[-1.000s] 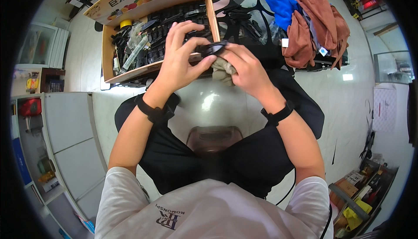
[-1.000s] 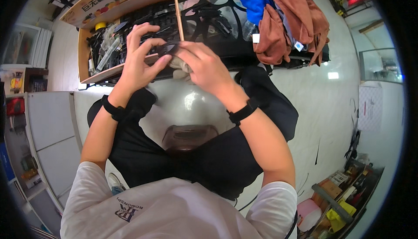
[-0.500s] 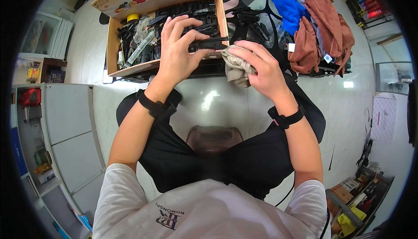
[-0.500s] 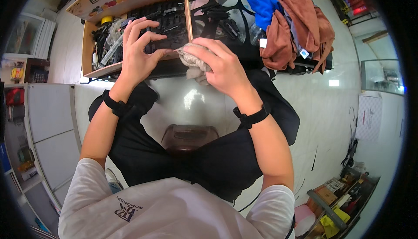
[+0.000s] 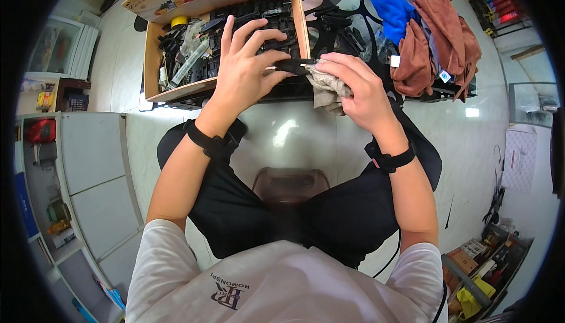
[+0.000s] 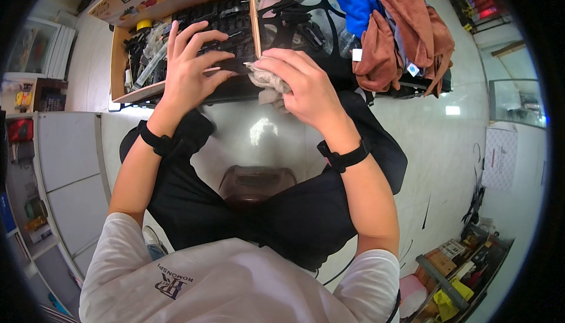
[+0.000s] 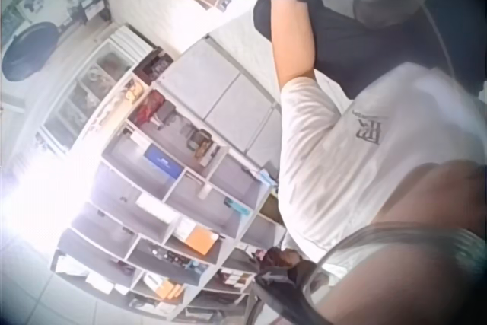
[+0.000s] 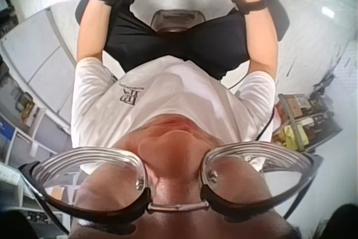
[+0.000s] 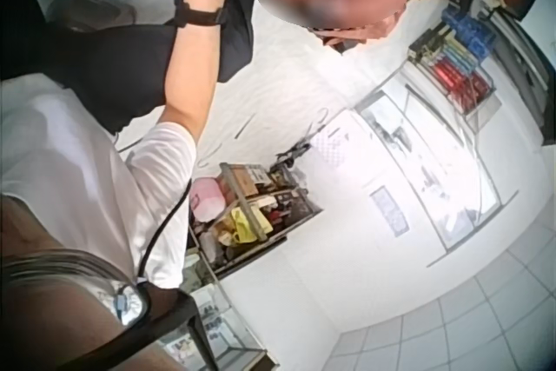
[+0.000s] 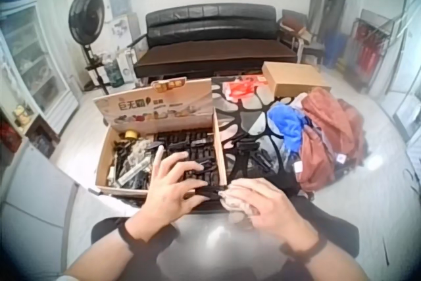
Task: The person sits on the floor and wipes small black electronic components with a cloth, picking them from a cardboard box and returning them after cleaning. The person handles the components one at a time, turning them over to wipe different sides.
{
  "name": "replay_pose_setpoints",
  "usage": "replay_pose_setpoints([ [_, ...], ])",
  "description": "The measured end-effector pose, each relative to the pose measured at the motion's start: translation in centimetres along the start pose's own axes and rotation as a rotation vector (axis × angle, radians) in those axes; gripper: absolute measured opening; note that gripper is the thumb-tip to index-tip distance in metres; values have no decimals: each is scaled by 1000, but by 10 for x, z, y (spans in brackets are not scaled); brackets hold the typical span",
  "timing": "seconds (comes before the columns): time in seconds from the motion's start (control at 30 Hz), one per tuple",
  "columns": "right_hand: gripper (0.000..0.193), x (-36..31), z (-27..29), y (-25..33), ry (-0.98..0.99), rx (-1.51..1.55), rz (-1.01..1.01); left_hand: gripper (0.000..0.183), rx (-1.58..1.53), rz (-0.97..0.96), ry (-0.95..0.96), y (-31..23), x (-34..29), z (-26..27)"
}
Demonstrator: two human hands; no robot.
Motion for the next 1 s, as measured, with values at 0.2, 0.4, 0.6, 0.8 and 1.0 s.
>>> replay_pose_setpoints([
  [0.2, 54, 1, -2, 12, 49, -33, 133, 30, 145, -31, 67, -6, -3, -3],
  [0.4, 51, -6, -11, 30, 172, 125, 126, 29, 178, -5, 86, 5, -4, -8],
  [0.6, 58, -4, -10, 5, 40, -108, 72, 31, -32, -17, 54, -11, -2, -9],
  [0.8, 56, -12, -22, 0, 57, -62, 31, 41, -352, 106, 67, -6, 1, -7],
  [1.0, 51, -5, -19, 14, -33, -2, 91, 55, -385, 144, 113, -2, -3, -9],
])
Point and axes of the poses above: each hand's wrist, its own x-axis towards the middle knuckle, its own z-axis out of the back of the hand, y = z × x, the point moved 6 cm from there along x, towards the middle knuckle, and after that the axes turned 14 degrees about -y, right-handed, at the moved point
